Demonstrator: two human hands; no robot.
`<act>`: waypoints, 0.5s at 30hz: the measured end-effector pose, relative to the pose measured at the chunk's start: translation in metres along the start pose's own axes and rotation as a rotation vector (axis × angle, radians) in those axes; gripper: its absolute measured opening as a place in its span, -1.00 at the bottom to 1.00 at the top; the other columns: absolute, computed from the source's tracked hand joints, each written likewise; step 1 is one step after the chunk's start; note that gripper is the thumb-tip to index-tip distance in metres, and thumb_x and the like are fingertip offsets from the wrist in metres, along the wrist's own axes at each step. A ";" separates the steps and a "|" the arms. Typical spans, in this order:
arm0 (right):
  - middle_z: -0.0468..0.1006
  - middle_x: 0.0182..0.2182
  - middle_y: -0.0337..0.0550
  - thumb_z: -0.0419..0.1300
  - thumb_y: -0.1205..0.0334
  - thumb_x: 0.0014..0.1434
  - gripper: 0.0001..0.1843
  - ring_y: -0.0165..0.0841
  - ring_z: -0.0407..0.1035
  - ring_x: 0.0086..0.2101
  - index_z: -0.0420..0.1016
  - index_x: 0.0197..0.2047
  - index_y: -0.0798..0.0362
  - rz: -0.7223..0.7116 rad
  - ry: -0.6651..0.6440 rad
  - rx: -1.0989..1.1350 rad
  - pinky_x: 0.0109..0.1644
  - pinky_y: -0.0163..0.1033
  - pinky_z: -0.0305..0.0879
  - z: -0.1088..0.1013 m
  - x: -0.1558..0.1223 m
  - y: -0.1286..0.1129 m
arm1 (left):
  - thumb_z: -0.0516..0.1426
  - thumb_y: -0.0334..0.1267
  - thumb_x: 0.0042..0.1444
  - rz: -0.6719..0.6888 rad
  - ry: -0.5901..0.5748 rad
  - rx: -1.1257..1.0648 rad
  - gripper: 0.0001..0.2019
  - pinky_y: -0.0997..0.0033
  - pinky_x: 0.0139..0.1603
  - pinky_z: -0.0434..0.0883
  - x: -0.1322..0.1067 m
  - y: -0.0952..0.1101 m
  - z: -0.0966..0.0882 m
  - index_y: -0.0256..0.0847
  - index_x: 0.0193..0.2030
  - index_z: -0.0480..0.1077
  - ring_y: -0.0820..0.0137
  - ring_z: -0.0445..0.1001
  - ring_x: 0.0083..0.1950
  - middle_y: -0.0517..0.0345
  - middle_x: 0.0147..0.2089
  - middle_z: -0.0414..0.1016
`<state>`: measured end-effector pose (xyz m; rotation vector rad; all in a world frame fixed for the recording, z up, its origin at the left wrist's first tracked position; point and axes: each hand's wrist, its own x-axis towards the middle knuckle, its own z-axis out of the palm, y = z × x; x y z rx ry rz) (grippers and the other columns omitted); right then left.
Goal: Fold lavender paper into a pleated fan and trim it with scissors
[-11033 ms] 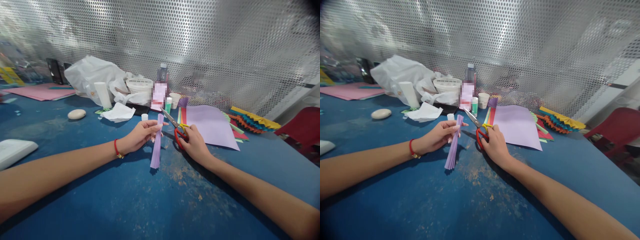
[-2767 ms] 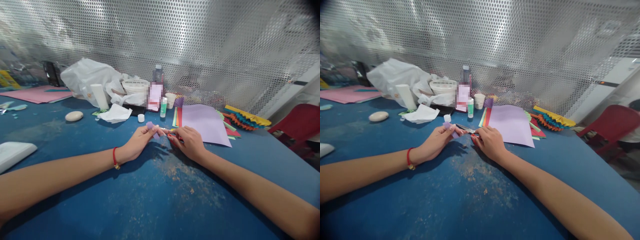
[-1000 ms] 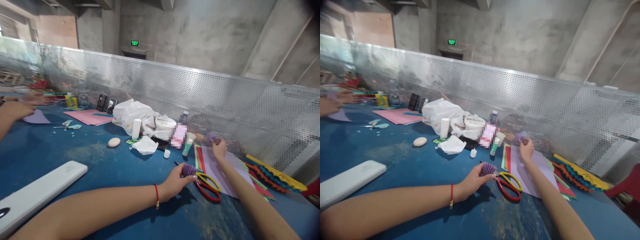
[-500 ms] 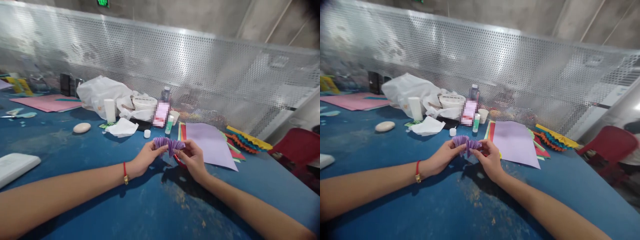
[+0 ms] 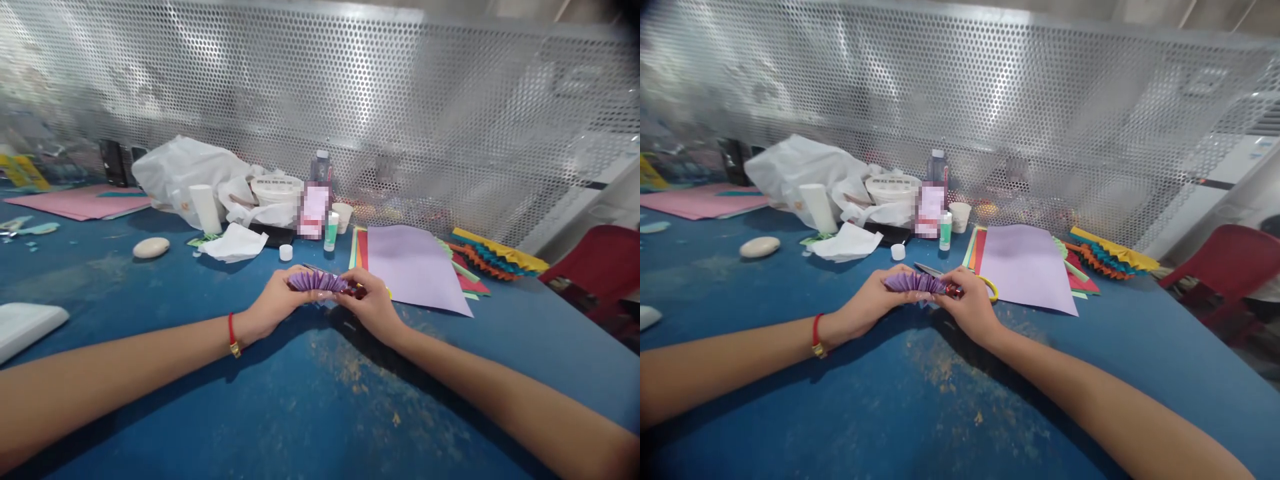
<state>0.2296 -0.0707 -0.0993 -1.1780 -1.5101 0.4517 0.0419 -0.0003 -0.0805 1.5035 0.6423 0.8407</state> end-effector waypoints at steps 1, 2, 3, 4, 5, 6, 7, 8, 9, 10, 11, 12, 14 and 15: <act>0.46 -0.43 -0.25 0.43 0.20 0.03 -0.84 -0.35 0.34 -0.39 0.55 -0.35 0.00 -0.009 -0.004 -0.019 -0.33 -0.27 0.24 -0.001 0.000 -0.001 | 0.50 -0.22 -0.21 0.005 0.008 0.023 -0.67 0.47 -0.19 0.38 -0.001 0.000 -0.001 -0.27 -0.31 0.57 0.44 0.47 -0.28 0.20 -0.34 0.59; 0.45 -0.45 -0.27 0.44 0.23 0.00 -0.84 -0.36 0.33 -0.41 0.55 -0.36 0.01 -0.015 -0.010 -0.036 -0.33 -0.27 0.22 -0.001 0.000 -0.002 | 0.50 -0.23 -0.21 0.009 0.011 0.043 -0.69 0.48 -0.23 0.36 -0.001 0.000 -0.001 -0.27 -0.33 0.57 0.45 0.46 -0.31 0.21 -0.37 0.57; 0.45 -0.46 -0.29 0.44 0.26 -0.01 -0.84 -0.37 0.31 -0.43 0.54 -0.36 0.01 -0.018 -0.018 -0.050 -0.34 -0.28 0.21 -0.001 0.000 -0.003 | 0.49 -0.23 -0.20 0.011 0.008 0.059 -0.70 0.48 -0.26 0.36 -0.001 0.000 -0.002 -0.27 -0.34 0.57 0.46 0.45 -0.33 0.22 -0.39 0.57; 0.45 -0.48 -0.30 0.44 0.29 -0.03 -0.83 -0.38 0.30 -0.45 0.54 -0.35 0.01 -0.018 -0.024 -0.062 -0.34 -0.28 0.21 -0.001 0.000 -0.004 | 0.49 -0.24 -0.19 0.011 0.001 0.071 -0.70 0.48 -0.26 0.36 -0.001 -0.001 -0.002 -0.27 -0.33 0.57 0.46 0.45 -0.34 0.21 -0.38 0.58; 0.46 -0.48 -0.31 0.44 0.31 -0.03 -0.81 -0.39 0.30 -0.46 0.54 -0.34 0.01 -0.016 -0.030 -0.073 -0.34 -0.28 0.20 -0.001 0.000 -0.005 | 0.48 -0.24 -0.18 0.012 -0.007 0.080 -0.70 0.47 -0.25 0.37 0.000 -0.001 -0.003 -0.27 -0.31 0.58 0.45 0.46 -0.33 0.19 -0.36 0.59; 0.47 -0.48 -0.32 0.44 0.32 -0.03 -0.80 -0.39 0.30 -0.46 0.54 -0.32 0.01 -0.013 -0.035 -0.081 -0.34 -0.28 0.21 0.000 0.000 -0.005 | 0.47 -0.24 -0.17 0.014 -0.016 0.087 -0.70 0.46 -0.22 0.38 0.001 -0.001 -0.003 -0.27 -0.28 0.59 0.43 0.48 -0.31 0.17 -0.33 0.61; 0.48 -0.48 -0.32 0.44 0.32 -0.02 -0.79 -0.39 0.31 -0.47 0.54 -0.30 0.01 -0.009 -0.039 -0.087 -0.34 -0.28 0.21 0.000 -0.001 -0.005 | 0.47 -0.25 -0.16 0.017 -0.024 0.093 -0.69 0.45 -0.18 0.40 0.001 -0.002 -0.003 -0.27 -0.25 0.60 0.42 0.49 -0.29 0.16 -0.30 0.63; 0.49 -0.48 -0.33 0.43 0.31 -0.01 -0.78 -0.40 0.31 -0.47 0.53 -0.27 0.01 -0.005 -0.042 -0.088 -0.35 -0.28 0.21 0.001 -0.001 -0.005 | 0.47 -0.25 -0.16 0.022 -0.032 0.097 -0.68 0.44 -0.15 0.40 0.002 -0.002 -0.003 -0.26 -0.22 0.60 0.41 0.50 -0.27 0.15 -0.28 0.64; 0.50 -0.48 -0.33 0.43 0.30 0.00 -0.76 -0.40 0.32 -0.47 0.52 -0.24 0.01 -0.002 -0.046 -0.085 -0.35 -0.28 0.21 0.002 -0.002 -0.004 | 0.46 -0.26 -0.15 0.027 -0.040 0.101 -0.67 0.44 -0.13 0.41 0.003 -0.002 -0.003 -0.26 -0.21 0.61 0.41 0.51 -0.25 0.16 -0.27 0.65; 0.50 -0.47 -0.33 0.43 0.29 0.01 -0.73 -0.39 0.34 -0.46 0.51 -0.19 0.01 0.000 -0.049 -0.078 -0.36 -0.29 0.22 0.002 -0.002 -0.004 | 0.46 -0.26 -0.15 0.032 -0.046 0.103 -0.67 0.44 -0.11 0.41 0.004 -0.001 -0.003 -0.25 -0.20 0.61 0.40 0.52 -0.24 0.16 -0.27 0.65; 0.51 -0.46 -0.33 0.41 0.28 0.03 -0.70 -0.39 0.35 -0.46 0.50 -0.15 0.01 0.000 -0.053 -0.069 -0.37 -0.30 0.22 0.002 -0.003 -0.005 | 0.46 -0.26 -0.15 0.037 -0.053 0.104 -0.66 0.44 -0.11 0.41 0.004 -0.001 -0.003 -0.24 -0.19 0.61 0.40 0.53 -0.24 0.17 -0.26 0.65; 0.52 -0.45 -0.33 0.40 0.28 0.04 -0.68 -0.39 0.36 -0.45 0.48 -0.11 0.00 -0.001 -0.057 -0.058 -0.38 -0.30 0.22 0.002 -0.003 -0.005 | 0.46 -0.26 -0.14 0.039 -0.057 0.105 -0.66 0.44 -0.10 0.41 0.004 -0.001 -0.004 -0.23 -0.18 0.61 0.40 0.53 -0.23 0.17 -0.26 0.65; 0.54 -0.43 -0.32 0.35 0.30 0.07 -0.68 -0.39 0.38 -0.44 0.47 -0.08 -0.01 -0.011 -0.069 -0.035 -0.37 -0.30 0.24 0.002 -0.004 -0.006 | 0.46 -0.25 -0.15 0.043 -0.060 0.104 -0.65 0.43 -0.10 0.42 0.005 -0.001 -0.004 -0.22 -0.16 0.60 0.39 0.53 -0.22 0.18 -0.24 0.65; 0.55 -0.43 -0.31 0.34 0.31 0.07 -0.70 -0.39 0.39 -0.43 0.48 -0.09 -0.01 -0.018 -0.076 -0.023 -0.37 -0.30 0.25 0.002 -0.005 -0.007 | 0.46 -0.26 -0.15 0.044 -0.062 0.103 -0.64 0.43 -0.10 0.42 0.004 -0.001 -0.005 -0.22 -0.16 0.60 0.39 0.53 -0.22 0.18 -0.24 0.65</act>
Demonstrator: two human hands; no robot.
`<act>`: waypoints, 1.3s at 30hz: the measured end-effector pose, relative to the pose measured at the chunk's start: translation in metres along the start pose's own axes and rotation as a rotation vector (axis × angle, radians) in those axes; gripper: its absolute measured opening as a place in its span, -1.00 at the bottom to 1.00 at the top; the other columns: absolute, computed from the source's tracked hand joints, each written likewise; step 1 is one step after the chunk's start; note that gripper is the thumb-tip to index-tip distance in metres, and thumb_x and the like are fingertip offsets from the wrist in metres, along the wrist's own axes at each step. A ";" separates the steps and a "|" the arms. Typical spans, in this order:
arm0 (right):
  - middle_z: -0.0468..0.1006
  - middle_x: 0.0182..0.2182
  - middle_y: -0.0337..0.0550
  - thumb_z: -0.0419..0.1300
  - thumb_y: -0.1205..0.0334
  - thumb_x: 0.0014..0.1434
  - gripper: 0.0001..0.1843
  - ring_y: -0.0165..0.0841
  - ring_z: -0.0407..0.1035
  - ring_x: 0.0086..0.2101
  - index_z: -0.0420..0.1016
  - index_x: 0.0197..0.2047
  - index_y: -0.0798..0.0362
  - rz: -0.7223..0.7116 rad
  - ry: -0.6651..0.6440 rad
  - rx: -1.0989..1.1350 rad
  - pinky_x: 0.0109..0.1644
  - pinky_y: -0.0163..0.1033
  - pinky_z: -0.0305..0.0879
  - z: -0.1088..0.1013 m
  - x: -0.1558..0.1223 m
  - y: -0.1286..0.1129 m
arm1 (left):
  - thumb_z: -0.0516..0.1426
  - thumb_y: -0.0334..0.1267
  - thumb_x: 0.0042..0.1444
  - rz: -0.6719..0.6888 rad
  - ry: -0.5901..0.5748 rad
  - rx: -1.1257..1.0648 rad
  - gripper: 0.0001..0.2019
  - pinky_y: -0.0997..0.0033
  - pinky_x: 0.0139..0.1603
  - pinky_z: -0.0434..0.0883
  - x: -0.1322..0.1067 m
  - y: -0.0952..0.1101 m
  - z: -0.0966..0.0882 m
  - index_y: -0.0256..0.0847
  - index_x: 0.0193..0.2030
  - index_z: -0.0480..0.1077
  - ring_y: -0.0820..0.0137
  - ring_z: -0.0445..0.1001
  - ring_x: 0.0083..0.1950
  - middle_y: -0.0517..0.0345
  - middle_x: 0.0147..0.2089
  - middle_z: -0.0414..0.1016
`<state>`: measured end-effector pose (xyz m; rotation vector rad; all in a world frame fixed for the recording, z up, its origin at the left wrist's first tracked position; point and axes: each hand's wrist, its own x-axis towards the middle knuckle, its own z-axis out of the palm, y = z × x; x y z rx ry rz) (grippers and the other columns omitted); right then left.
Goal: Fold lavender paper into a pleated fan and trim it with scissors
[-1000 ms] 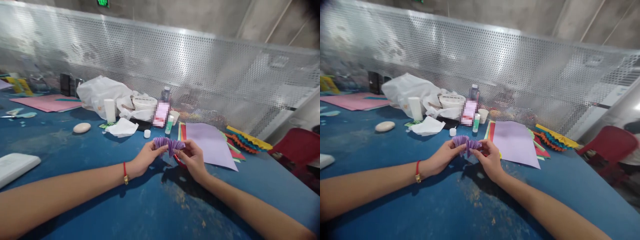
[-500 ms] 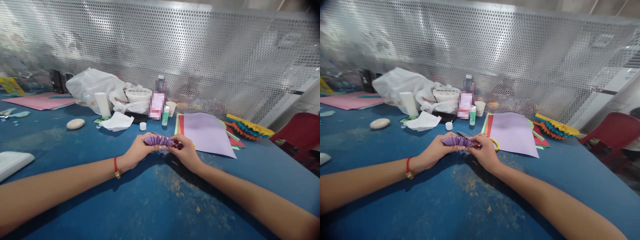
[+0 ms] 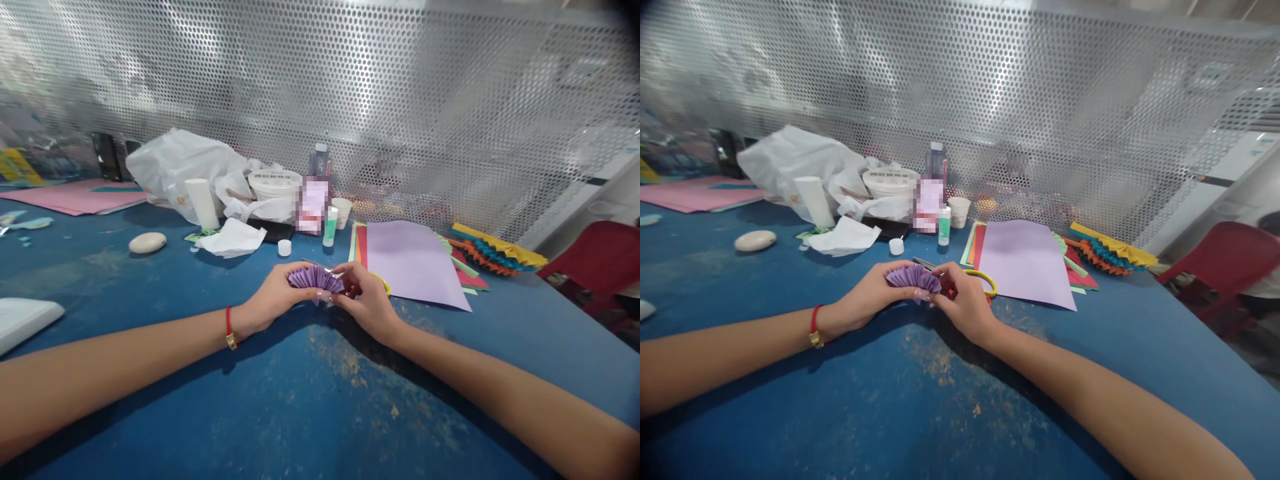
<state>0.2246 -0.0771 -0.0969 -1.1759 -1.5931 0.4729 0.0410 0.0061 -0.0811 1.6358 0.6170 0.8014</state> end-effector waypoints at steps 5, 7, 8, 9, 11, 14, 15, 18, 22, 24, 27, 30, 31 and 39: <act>0.59 -0.42 -0.27 0.35 0.22 0.09 -0.75 -0.39 0.44 -0.43 0.57 -0.11 -0.02 0.010 -0.031 0.095 -0.38 -0.30 0.31 -0.002 0.001 0.001 | 0.45 -0.20 -0.14 0.000 -0.021 -0.020 -0.65 0.40 -0.10 0.43 0.000 -0.001 0.000 -0.25 -0.18 0.60 0.38 0.53 -0.23 0.13 -0.24 0.64; 0.61 -0.40 -0.25 0.36 0.14 0.10 -0.73 -0.37 0.48 -0.41 0.58 -0.11 -0.02 0.030 -0.038 0.145 -0.35 -0.28 0.37 -0.002 0.002 0.003 | 0.44 -0.16 -0.12 0.002 -0.028 -0.024 -0.64 0.38 -0.08 0.44 0.000 -0.001 0.000 -0.25 -0.17 0.61 0.36 0.54 -0.21 0.10 -0.20 0.64; 0.63 -0.38 -0.23 0.35 0.10 0.10 -0.72 -0.36 0.49 -0.39 0.58 -0.11 -0.02 0.040 -0.041 0.169 -0.33 -0.27 0.40 -0.002 0.003 0.004 | 0.43 -0.15 -0.11 0.002 -0.032 -0.022 -0.64 0.38 -0.08 0.45 0.000 0.000 -0.001 -0.26 -0.16 0.61 0.36 0.54 -0.20 0.09 -0.18 0.64; 0.63 -0.37 -0.22 0.35 0.07 0.10 -0.71 -0.35 0.50 -0.38 0.59 -0.12 -0.02 0.051 -0.044 0.189 -0.32 -0.26 0.42 -0.002 0.004 0.005 | 0.44 -0.15 -0.11 0.000 -0.041 -0.016 -0.64 0.38 -0.08 0.45 0.000 0.000 -0.001 -0.26 -0.17 0.61 0.35 0.54 -0.20 0.08 -0.18 0.64; 0.64 -0.36 -0.21 0.37 0.04 0.09 -0.73 -0.35 0.51 -0.39 0.59 -0.17 -0.01 0.073 -0.045 0.214 -0.33 -0.26 0.43 -0.003 0.005 0.005 | 0.44 -0.16 -0.12 -0.010 -0.070 0.002 -0.64 0.38 -0.10 0.45 0.001 0.001 -0.002 -0.27 -0.18 0.61 0.36 0.54 -0.23 0.08 -0.22 0.64; 0.62 -0.38 -0.21 0.39 0.01 0.11 -0.74 -0.39 0.46 -0.43 0.58 -0.25 0.00 0.104 -0.036 0.215 -0.42 -0.30 0.38 -0.003 0.005 0.003 | 0.45 -0.18 -0.14 -0.023 -0.110 0.035 -0.68 0.40 -0.16 0.45 0.001 0.002 -0.004 -0.27 -0.24 0.62 0.38 0.52 -0.30 0.12 -0.32 0.63; 0.61 -0.39 -0.22 0.40 -0.01 0.11 -0.73 -0.39 0.45 -0.45 0.57 -0.25 0.00 0.111 -0.031 0.213 -0.44 -0.31 0.36 -0.003 0.005 0.002 | 0.45 -0.17 -0.14 -0.024 -0.115 0.046 -0.69 0.41 -0.18 0.44 0.001 0.002 -0.004 -0.27 -0.25 0.62 0.38 0.52 -0.32 0.12 -0.34 0.63; 0.56 -0.45 -0.26 0.41 -0.07 0.11 -0.65 -0.40 0.42 -0.48 0.53 -0.20 0.00 0.125 -0.006 0.209 -0.48 -0.32 0.32 -0.003 0.005 0.001 | 0.44 -0.14 -0.12 -0.023 -0.122 0.090 -0.71 0.43 -0.24 0.40 0.001 0.002 -0.004 -0.28 -0.31 0.63 0.41 0.48 -0.37 0.13 -0.39 0.61; 0.53 -0.50 -0.30 0.40 -0.12 0.12 -0.61 -0.43 0.37 -0.54 0.48 -0.21 0.00 0.116 0.002 0.200 -0.50 -0.32 0.26 -0.002 0.005 0.000 | 0.45 -0.14 -0.14 0.007 -0.112 0.154 -0.76 0.52 -0.44 0.21 0.001 0.003 -0.005 -0.27 -0.46 0.59 0.52 0.28 -0.52 0.26 -0.56 0.47; 0.53 -0.50 -0.30 0.40 -0.12 0.12 -0.62 -0.43 0.36 -0.53 0.47 -0.24 -0.01 0.104 -0.007 0.189 -0.49 -0.32 0.24 -0.002 0.005 0.000 | 0.46 -0.13 -0.18 0.024 -0.106 0.181 -0.71 0.52 -0.49 0.11 0.002 0.003 -0.006 -0.27 -0.56 0.53 0.55 0.18 -0.55 0.31 -0.63 0.35; 0.55 -0.46 -0.29 0.40 -0.11 0.12 -0.63 -0.41 0.42 -0.47 0.45 -0.26 -0.01 0.082 -0.013 0.169 -0.43 -0.31 0.29 -0.001 0.004 0.000 | 0.47 -0.09 -0.19 0.022 -0.128 0.197 -0.69 0.52 -0.46 0.18 0.002 0.002 -0.007 -0.28 -0.51 0.58 0.52 0.24 -0.52 0.26 -0.59 0.42; 0.55 -0.44 -0.27 0.38 -0.11 0.15 -0.63 -0.39 0.45 -0.44 0.43 -0.26 -0.01 0.049 -0.020 0.138 -0.41 -0.31 0.31 -0.001 0.002 -0.001 | 0.45 -0.04 -0.14 0.006 -0.163 0.181 -0.67 0.48 -0.38 0.30 0.002 0.002 -0.007 -0.29 -0.40 0.62 0.47 0.36 -0.48 0.18 -0.49 0.54; 0.55 -0.44 -0.27 0.37 -0.10 0.16 -0.64 -0.39 0.45 -0.43 0.43 -0.25 -0.01 0.034 -0.022 0.123 -0.41 -0.31 0.31 -0.001 0.002 -0.002 | 0.45 -0.04 -0.14 0.004 -0.171 0.174 -0.67 0.49 -0.39 0.31 0.001 0.002 -0.007 -0.29 -0.41 0.62 0.47 0.37 -0.48 0.17 -0.50 0.54; 0.56 -0.40 -0.27 0.32 0.20 0.21 -0.85 -0.42 0.43 -0.43 0.47 -0.16 -0.02 -0.159 -0.085 0.011 -0.34 -0.29 0.36 -0.004 -0.005 -0.007 | 0.46 -0.10 -0.14 -0.025 -0.314 0.132 -0.71 0.53 -0.48 0.37 0.004 0.005 -0.009 -0.28 -0.47 0.56 0.46 0.42 -0.55 0.17 -0.58 0.49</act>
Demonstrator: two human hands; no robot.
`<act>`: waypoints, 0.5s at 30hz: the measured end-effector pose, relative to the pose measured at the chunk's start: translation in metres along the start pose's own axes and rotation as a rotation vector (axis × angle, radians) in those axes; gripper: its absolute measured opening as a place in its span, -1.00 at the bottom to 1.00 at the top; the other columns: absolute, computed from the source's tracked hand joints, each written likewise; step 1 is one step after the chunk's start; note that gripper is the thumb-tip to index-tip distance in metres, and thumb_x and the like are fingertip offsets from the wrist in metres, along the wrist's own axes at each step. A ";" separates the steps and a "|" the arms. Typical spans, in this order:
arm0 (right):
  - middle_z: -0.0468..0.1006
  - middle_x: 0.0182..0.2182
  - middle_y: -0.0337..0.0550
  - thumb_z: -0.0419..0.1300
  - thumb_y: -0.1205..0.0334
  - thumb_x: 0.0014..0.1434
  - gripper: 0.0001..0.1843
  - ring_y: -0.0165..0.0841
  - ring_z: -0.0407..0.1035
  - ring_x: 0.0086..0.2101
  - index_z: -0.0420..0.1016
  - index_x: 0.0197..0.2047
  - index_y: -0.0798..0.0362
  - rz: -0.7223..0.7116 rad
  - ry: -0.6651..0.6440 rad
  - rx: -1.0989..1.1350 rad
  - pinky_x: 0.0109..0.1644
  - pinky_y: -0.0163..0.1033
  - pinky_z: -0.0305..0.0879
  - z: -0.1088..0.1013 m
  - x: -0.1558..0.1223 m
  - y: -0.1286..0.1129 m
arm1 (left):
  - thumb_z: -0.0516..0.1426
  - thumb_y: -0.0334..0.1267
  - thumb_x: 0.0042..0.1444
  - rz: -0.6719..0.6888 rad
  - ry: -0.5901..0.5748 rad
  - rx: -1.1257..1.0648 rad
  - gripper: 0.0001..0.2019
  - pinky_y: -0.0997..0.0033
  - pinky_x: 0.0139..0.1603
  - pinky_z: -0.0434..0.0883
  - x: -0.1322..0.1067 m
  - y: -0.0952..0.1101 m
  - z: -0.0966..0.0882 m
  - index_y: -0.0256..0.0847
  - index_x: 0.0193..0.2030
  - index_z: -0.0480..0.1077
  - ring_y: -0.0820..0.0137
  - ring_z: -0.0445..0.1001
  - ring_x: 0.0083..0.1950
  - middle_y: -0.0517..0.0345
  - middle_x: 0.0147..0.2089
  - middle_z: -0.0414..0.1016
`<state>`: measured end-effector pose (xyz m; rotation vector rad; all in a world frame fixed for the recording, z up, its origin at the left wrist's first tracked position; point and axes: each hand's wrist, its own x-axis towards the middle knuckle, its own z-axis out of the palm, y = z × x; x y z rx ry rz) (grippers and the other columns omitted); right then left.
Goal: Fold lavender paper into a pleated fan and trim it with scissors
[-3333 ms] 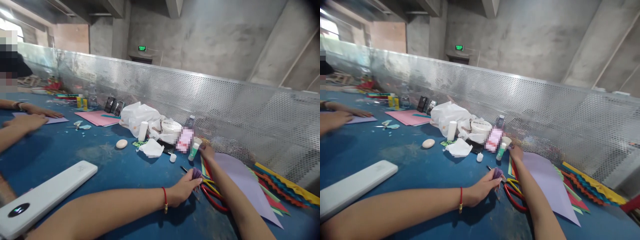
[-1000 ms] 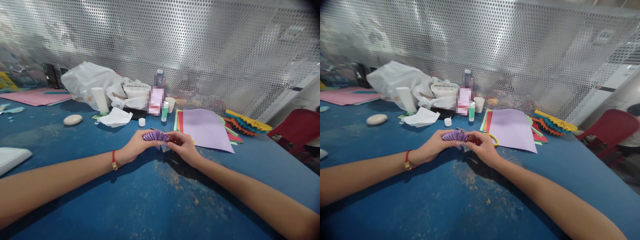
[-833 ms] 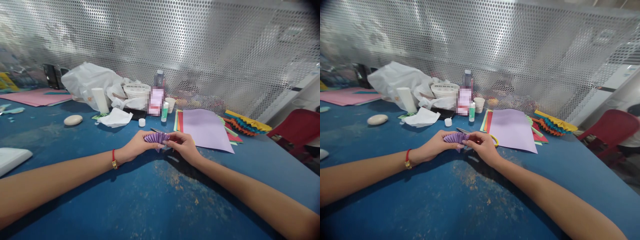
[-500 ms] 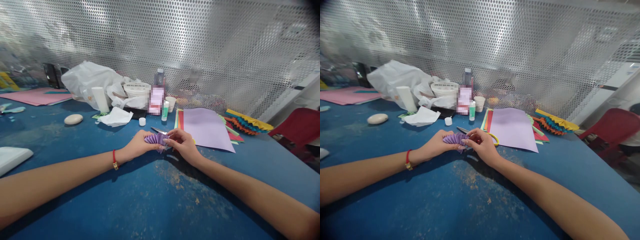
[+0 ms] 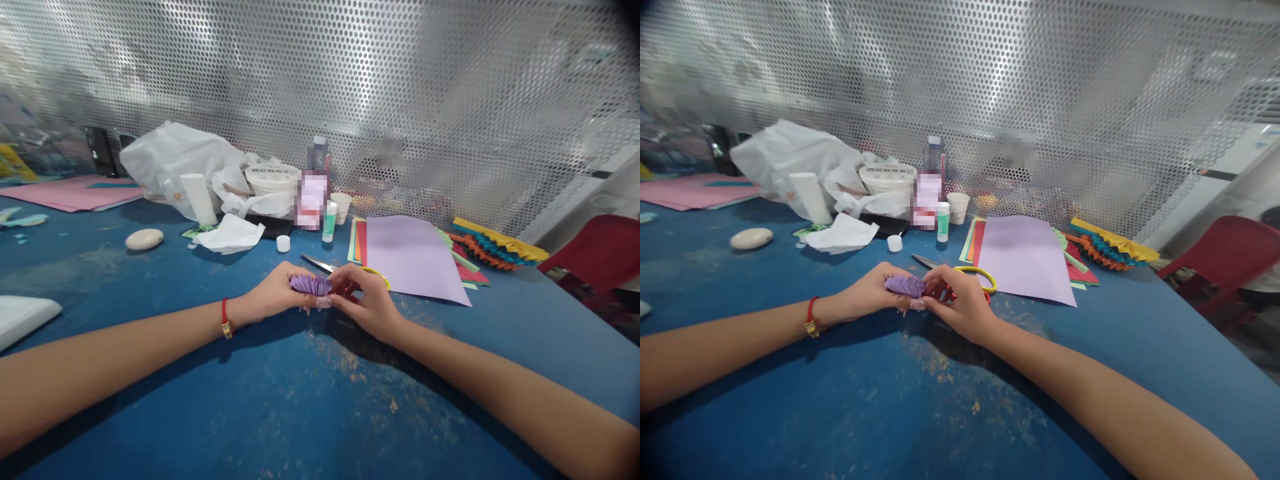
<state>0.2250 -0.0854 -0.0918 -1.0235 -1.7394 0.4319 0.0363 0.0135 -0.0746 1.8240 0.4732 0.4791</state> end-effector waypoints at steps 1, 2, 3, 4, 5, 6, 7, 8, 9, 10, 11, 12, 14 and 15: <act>0.57 -0.39 -0.26 0.32 0.21 0.20 -0.85 -0.41 0.44 -0.43 0.48 -0.15 -0.02 -0.021 -0.011 -0.007 -0.34 -0.28 0.37 0.000 0.000 -0.001 | 0.46 -0.12 -0.15 -0.005 -0.035 -0.008 -0.72 0.53 -0.48 0.40 0.001 0.000 -0.002 -0.27 -0.49 0.56 0.45 0.44 -0.54 0.16 -0.57 0.51; 0.58 -0.38 -0.25 0.33 0.21 0.20 -0.84 -0.40 0.46 -0.41 0.48 -0.14 -0.02 -0.039 -0.023 -0.011 -0.35 -0.28 0.38 0.000 0.000 -0.002 | 0.45 -0.13 -0.15 -0.009 -0.069 -0.016 -0.73 0.52 -0.47 0.42 0.002 -0.001 -0.004 -0.27 -0.49 0.56 0.43 0.46 -0.54 0.14 -0.57 0.52; 0.59 -0.36 -0.23 0.34 0.21 0.20 -0.82 -0.40 0.47 -0.40 0.48 -0.13 -0.02 -0.055 -0.033 -0.014 -0.35 -0.29 0.39 0.000 0.000 -0.003 | 0.45 -0.14 -0.14 -0.011 -0.099 -0.025 -0.75 0.51 -0.47 0.43 0.003 -0.001 -0.006 -0.27 -0.50 0.57 0.42 0.47 -0.54 0.14 -0.56 0.53; 0.60 -0.34 -0.22 0.35 0.21 0.20 -0.81 -0.39 0.49 -0.38 0.48 -0.12 -0.02 -0.069 -0.040 -0.016 -0.35 -0.29 0.39 0.000 0.000 -0.003 | 0.44 -0.14 -0.13 -0.010 -0.124 -0.032 -0.76 0.52 -0.47 0.44 0.004 -0.001 -0.008 -0.26 -0.50 0.57 0.43 0.48 -0.54 0.14 -0.56 0.53; 0.60 -0.32 -0.21 0.35 0.22 0.21 -0.80 -0.39 0.50 -0.37 0.48 -0.11 -0.02 -0.084 -0.043 -0.015 -0.34 -0.29 0.40 0.000 0.000 -0.004 | 0.43 -0.15 -0.11 -0.009 -0.147 -0.039 -0.77 0.53 -0.47 0.44 0.005 -0.001 -0.010 -0.25 -0.50 0.58 0.44 0.47 -0.54 0.15 -0.56 0.53; 0.61 -0.32 -0.21 0.34 0.23 0.23 -0.81 -0.39 0.50 -0.36 0.48 -0.09 -0.02 -0.097 -0.040 -0.015 -0.34 -0.29 0.40 0.001 0.000 -0.004 | 0.43 -0.15 -0.09 -0.008 -0.170 -0.043 -0.78 0.54 -0.47 0.44 0.005 0.000 -0.012 -0.24 -0.49 0.59 0.45 0.47 -0.54 0.16 -0.57 0.53; 0.61 -0.31 -0.21 0.33 0.23 0.24 -0.82 -0.39 0.50 -0.36 0.48 -0.08 -0.02 -0.111 -0.032 -0.015 -0.33 -0.29 0.40 0.001 0.001 -0.004 | 0.43 -0.16 -0.09 -0.008 -0.197 -0.046 -0.79 0.55 -0.48 0.44 0.006 0.001 -0.013 -0.23 -0.50 0.59 0.45 0.46 -0.54 0.16 -0.57 0.53; 0.60 -0.31 -0.22 0.32 0.24 0.26 -0.82 -0.39 0.50 -0.35 0.48 -0.07 -0.02 -0.126 -0.018 -0.018 -0.32 -0.29 0.39 0.001 0.001 -0.004 | 0.43 -0.16 -0.08 -0.011 -0.228 -0.047 -0.81 0.55 -0.49 0.44 0.006 0.002 -0.014 -0.22 -0.49 0.60 0.46 0.46 -0.55 0.15 -0.57 0.53; 0.59 -0.31 -0.21 0.32 0.23 0.26 -0.82 -0.38 0.49 -0.34 0.49 -0.06 -0.03 -0.144 -0.003 -0.023 -0.30 -0.27 0.40 0.001 0.002 -0.005 | 0.43 -0.17 -0.08 -0.018 -0.262 -0.046 -0.82 0.55 -0.50 0.45 0.006 0.004 -0.014 -0.22 -0.46 0.62 0.45 0.46 -0.55 0.14 -0.56 0.54; 0.58 -0.29 -0.20 0.33 0.22 0.26 -0.80 -0.36 0.48 -0.31 0.49 -0.05 -0.03 -0.164 0.008 -0.031 -0.25 -0.24 0.41 0.001 0.003 -0.005 | 0.43 -0.17 -0.07 -0.029 -0.300 -0.043 -0.83 0.54 -0.50 0.46 0.005 0.006 -0.014 -0.20 -0.42 0.65 0.44 0.47 -0.54 0.11 -0.53 0.57; 0.57 -0.26 -0.17 0.35 0.19 0.25 -0.77 -0.33 0.48 -0.25 0.51 -0.03 -0.04 -0.186 0.013 -0.037 -0.18 -0.20 0.42 0.001 0.003 -0.006 | 0.43 -0.17 -0.06 -0.043 -0.342 -0.040 -0.84 0.53 -0.50 0.47 0.004 0.009 -0.013 -0.19 -0.38 0.67 0.43 0.48 -0.53 0.08 -0.48 0.61; 0.56 -0.20 -0.14 0.38 0.16 0.24 -0.72 -0.29 0.47 -0.18 0.52 0.01 -0.05 -0.209 0.008 -0.041 -0.10 -0.16 0.43 0.000 0.004 -0.008 | 0.43 -0.18 -0.05 -0.060 -0.387 -0.035 -0.84 0.52 -0.50 0.49 0.003 0.012 -0.012 -0.17 -0.33 0.68 0.41 0.51 -0.52 0.05 -0.43 0.64; 0.53 -0.02 -0.07 0.42 0.11 0.20 -0.59 -0.21 0.43 0.00 0.53 0.10 -0.10 -0.244 -0.056 -0.045 0.11 -0.05 0.38 -0.002 0.006 -0.011 | 0.42 -0.21 -0.03 -0.098 -0.480 -0.027 -0.85 0.51 -0.52 0.50 0.001 0.019 -0.009 -0.13 -0.28 0.69 0.37 0.55 -0.47 0.03 -0.33 0.68; 0.49 0.08 -0.06 0.44 0.10 0.18 -0.53 -0.18 0.39 0.09 0.53 0.15 -0.14 -0.250 -0.113 -0.050 0.21 0.00 0.32 -0.003 0.007 -0.013 | 0.42 -0.24 -0.04 -0.117 -0.524 -0.025 -0.84 0.52 -0.53 0.49 0.000 0.022 -0.007 -0.11 -0.27 0.70 0.35 0.57 -0.45 0.04 -0.29 0.69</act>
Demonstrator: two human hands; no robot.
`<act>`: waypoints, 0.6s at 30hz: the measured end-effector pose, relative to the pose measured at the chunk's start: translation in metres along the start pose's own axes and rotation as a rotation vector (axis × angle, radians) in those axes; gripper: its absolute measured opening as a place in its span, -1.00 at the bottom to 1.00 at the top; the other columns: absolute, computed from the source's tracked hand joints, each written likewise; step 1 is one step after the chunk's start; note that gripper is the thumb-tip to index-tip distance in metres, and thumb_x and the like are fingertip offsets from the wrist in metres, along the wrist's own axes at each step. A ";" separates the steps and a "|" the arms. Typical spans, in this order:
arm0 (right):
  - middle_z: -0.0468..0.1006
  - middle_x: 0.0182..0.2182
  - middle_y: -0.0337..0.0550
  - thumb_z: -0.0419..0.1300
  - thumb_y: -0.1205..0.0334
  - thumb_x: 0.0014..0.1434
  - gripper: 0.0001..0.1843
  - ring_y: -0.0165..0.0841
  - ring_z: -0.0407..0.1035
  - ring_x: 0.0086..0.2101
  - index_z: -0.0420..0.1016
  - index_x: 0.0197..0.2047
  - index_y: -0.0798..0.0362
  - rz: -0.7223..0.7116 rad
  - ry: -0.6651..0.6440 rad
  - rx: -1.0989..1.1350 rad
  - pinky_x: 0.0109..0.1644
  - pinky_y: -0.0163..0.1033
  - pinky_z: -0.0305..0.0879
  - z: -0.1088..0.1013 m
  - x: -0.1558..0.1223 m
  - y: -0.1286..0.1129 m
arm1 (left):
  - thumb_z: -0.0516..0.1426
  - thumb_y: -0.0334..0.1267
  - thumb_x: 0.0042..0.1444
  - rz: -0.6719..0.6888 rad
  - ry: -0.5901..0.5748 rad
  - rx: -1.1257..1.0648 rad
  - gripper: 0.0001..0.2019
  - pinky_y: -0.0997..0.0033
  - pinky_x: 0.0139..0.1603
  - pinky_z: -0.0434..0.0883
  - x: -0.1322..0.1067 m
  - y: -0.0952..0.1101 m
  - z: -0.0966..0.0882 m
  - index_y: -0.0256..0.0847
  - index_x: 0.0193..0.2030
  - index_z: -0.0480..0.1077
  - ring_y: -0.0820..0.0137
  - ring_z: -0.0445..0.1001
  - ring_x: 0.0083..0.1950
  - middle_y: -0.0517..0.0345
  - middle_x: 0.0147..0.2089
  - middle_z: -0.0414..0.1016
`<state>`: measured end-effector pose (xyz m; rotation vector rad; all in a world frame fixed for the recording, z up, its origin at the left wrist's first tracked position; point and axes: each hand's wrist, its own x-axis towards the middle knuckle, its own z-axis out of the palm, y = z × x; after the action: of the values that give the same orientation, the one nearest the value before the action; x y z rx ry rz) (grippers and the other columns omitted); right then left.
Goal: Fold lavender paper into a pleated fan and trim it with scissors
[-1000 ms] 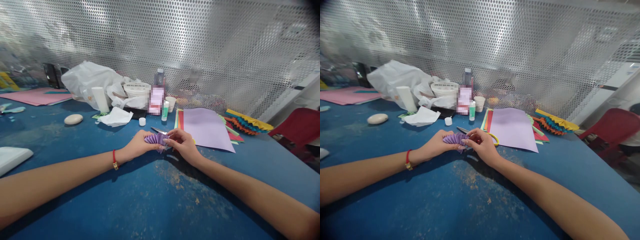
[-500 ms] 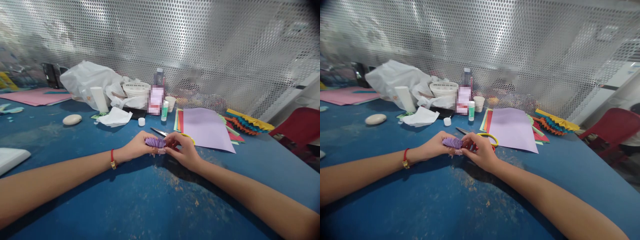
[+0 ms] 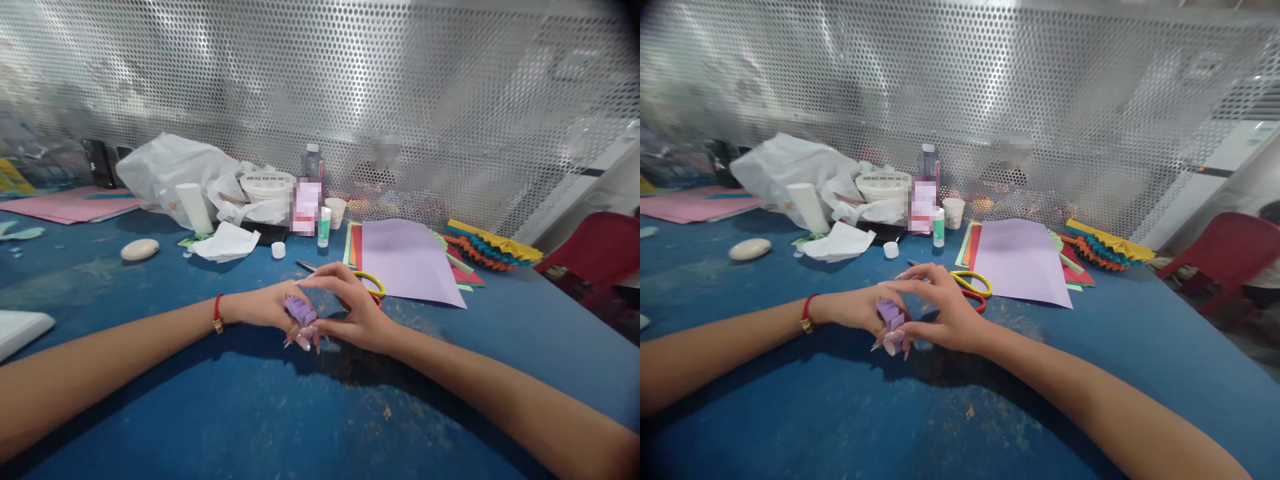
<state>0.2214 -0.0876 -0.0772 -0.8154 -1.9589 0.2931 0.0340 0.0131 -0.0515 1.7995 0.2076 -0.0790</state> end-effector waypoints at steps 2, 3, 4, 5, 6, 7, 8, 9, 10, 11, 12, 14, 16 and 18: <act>0.42 0.21 -0.07 0.46 0.12 0.18 -0.47 -0.14 0.29 0.22 0.51 0.21 -0.22 0.014 -0.141 0.008 0.35 0.07 0.16 -0.002 0.002 -0.003 | 0.41 -0.28 -0.04 -0.032 -0.063 -0.005 -0.82 0.55 -0.53 0.49 -0.001 0.004 0.003 -0.07 -0.24 0.70 0.33 0.60 -0.40 0.07 -0.27 0.70; 0.39 0.24 -0.09 0.45 0.13 0.18 -0.46 -0.14 0.25 0.26 0.51 0.22 -0.24 0.032 -0.201 0.022 0.38 0.09 0.10 -0.003 0.002 -0.003 | 0.40 -0.29 -0.03 -0.045 -0.080 -0.010 -0.82 0.56 -0.53 0.48 -0.001 0.005 0.004 -0.07 -0.23 0.70 0.33 0.60 -0.38 0.08 -0.26 0.70; 0.38 0.26 -0.10 0.45 0.15 0.19 -0.46 -0.15 0.22 0.29 0.51 0.21 -0.25 0.054 -0.238 0.044 0.40 0.09 0.06 -0.003 0.002 -0.004 | 0.39 -0.30 -0.02 -0.057 -0.091 -0.015 -0.83 0.57 -0.52 0.48 -0.002 0.005 0.004 -0.07 -0.23 0.70 0.34 0.60 -0.38 0.08 -0.26 0.70; 0.39 0.26 -0.12 0.45 0.16 0.18 -0.47 -0.17 0.23 0.29 0.52 0.20 -0.26 0.076 -0.244 0.077 0.41 0.09 0.06 -0.003 0.001 -0.003 | 0.38 -0.29 0.00 -0.066 -0.094 -0.020 -0.84 0.57 -0.52 0.48 -0.002 0.004 0.004 -0.07 -0.23 0.70 0.36 0.59 -0.40 0.08 -0.26 0.70; 0.41 0.24 -0.13 0.46 0.19 0.17 -0.49 -0.18 0.24 0.29 0.53 0.17 -0.26 0.099 -0.223 0.124 0.41 0.08 0.06 -0.002 0.001 -0.002 | 0.38 -0.28 0.01 -0.072 -0.092 -0.026 -0.85 0.57 -0.52 0.47 -0.002 0.002 0.003 -0.07 -0.23 0.69 0.38 0.57 -0.43 0.07 -0.26 0.70; 0.44 0.22 -0.15 0.48 0.23 0.14 -0.50 -0.19 0.26 0.28 0.55 0.13 -0.25 0.119 -0.179 0.176 0.40 0.08 0.08 -0.001 0.000 -0.001 | 0.38 -0.26 0.02 -0.076 -0.084 -0.033 -0.87 0.56 -0.53 0.46 -0.002 0.000 0.003 -0.09 -0.24 0.69 0.40 0.54 -0.46 0.06 -0.26 0.70; 0.48 0.20 -0.18 0.49 0.25 0.12 -0.53 -0.20 0.29 0.26 0.57 0.09 -0.23 0.137 -0.124 0.225 0.39 0.07 0.11 0.001 -0.001 0.001 | 0.38 -0.23 0.02 -0.076 -0.070 -0.040 -0.87 0.56 -0.55 0.44 -0.001 -0.002 0.002 -0.10 -0.25 0.69 0.42 0.52 -0.49 0.04 -0.27 0.70; 0.52 0.16 -0.19 0.50 0.26 0.10 -0.56 -0.20 0.33 0.24 0.58 0.03 -0.20 0.154 -0.067 0.266 0.38 0.07 0.15 0.003 -0.002 0.003 | 0.39 -0.20 0.02 -0.072 -0.047 -0.049 -0.87 0.56 -0.56 0.42 -0.001 -0.005 0.001 -0.12 -0.27 0.68 0.43 0.50 -0.50 0.02 -0.28 0.69; 0.56 0.11 -0.19 0.50 0.26 0.09 -0.61 -0.21 0.37 0.20 0.58 -0.02 -0.16 0.172 -0.013 0.296 0.36 0.05 0.20 0.004 -0.003 0.005 | 0.39 -0.16 0.03 -0.064 -0.016 -0.058 -0.85 0.57 -0.57 0.39 0.000 -0.007 0.000 -0.14 -0.29 0.67 0.44 0.48 -0.51 0.01 -0.30 0.68; 0.59 0.06 -0.18 0.50 0.22 0.09 -0.66 -0.21 0.42 0.15 0.57 -0.07 -0.12 0.190 0.040 0.313 0.33 0.04 0.25 0.006 -0.004 0.008 | 0.39 -0.12 0.03 -0.055 0.022 -0.068 -0.82 0.57 -0.59 0.35 0.000 -0.009 -0.001 -0.17 -0.31 0.66 0.46 0.45 -0.53 0.00 -0.32 0.67; 0.62 0.00 -0.17 0.49 0.18 0.11 -0.70 -0.22 0.46 0.10 0.55 -0.11 -0.08 0.211 0.090 0.316 0.28 0.03 0.31 0.007 -0.005 0.010 | 0.38 -0.07 0.02 -0.045 0.065 -0.075 -0.77 0.58 -0.61 0.30 0.000 -0.011 -0.002 -0.20 -0.33 0.65 0.48 0.41 -0.55 -0.02 -0.35 0.66; 0.64 -0.11 -0.14 0.47 0.09 0.12 -0.72 -0.22 0.53 -0.03 0.52 -0.17 -0.04 0.264 0.189 0.293 0.15 -0.01 0.43 0.008 -0.007 0.014 | 0.35 0.01 0.03 -0.025 0.169 -0.083 -0.68 0.58 -0.64 0.22 0.001 -0.013 -0.002 -0.24 -0.29 0.65 0.53 0.32 -0.59 -0.05 -0.33 0.65; 0.63 -0.19 -0.14 0.46 0.06 0.12 -0.69 -0.24 0.55 -0.14 0.51 -0.16 -0.02 0.322 0.288 0.248 0.00 -0.07 0.49 0.008 -0.009 0.017 | 0.30 0.07 0.08 -0.005 0.282 -0.073 -0.60 0.57 -0.65 0.14 0.002 -0.015 0.000 -0.25 -0.16 0.66 0.57 0.24 -0.61 -0.10 -0.28 0.66; 0.62 -0.22 -0.15 0.44 0.06 0.14 -0.66 -0.27 0.55 -0.20 0.52 -0.08 -0.02 0.361 0.363 0.191 -0.09 -0.12 0.50 0.006 -0.009 0.020 | 0.28 0.07 0.10 0.019 0.389 -0.031 -0.56 0.56 -0.64 0.11 0.002 -0.016 0.001 -0.23 -0.05 0.64 0.56 0.23 -0.60 -0.12 -0.23 0.67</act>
<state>0.2276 -0.0779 -0.0972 -1.0162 -1.4197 0.4991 0.0333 0.0158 -0.0679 1.7726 0.4659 0.2889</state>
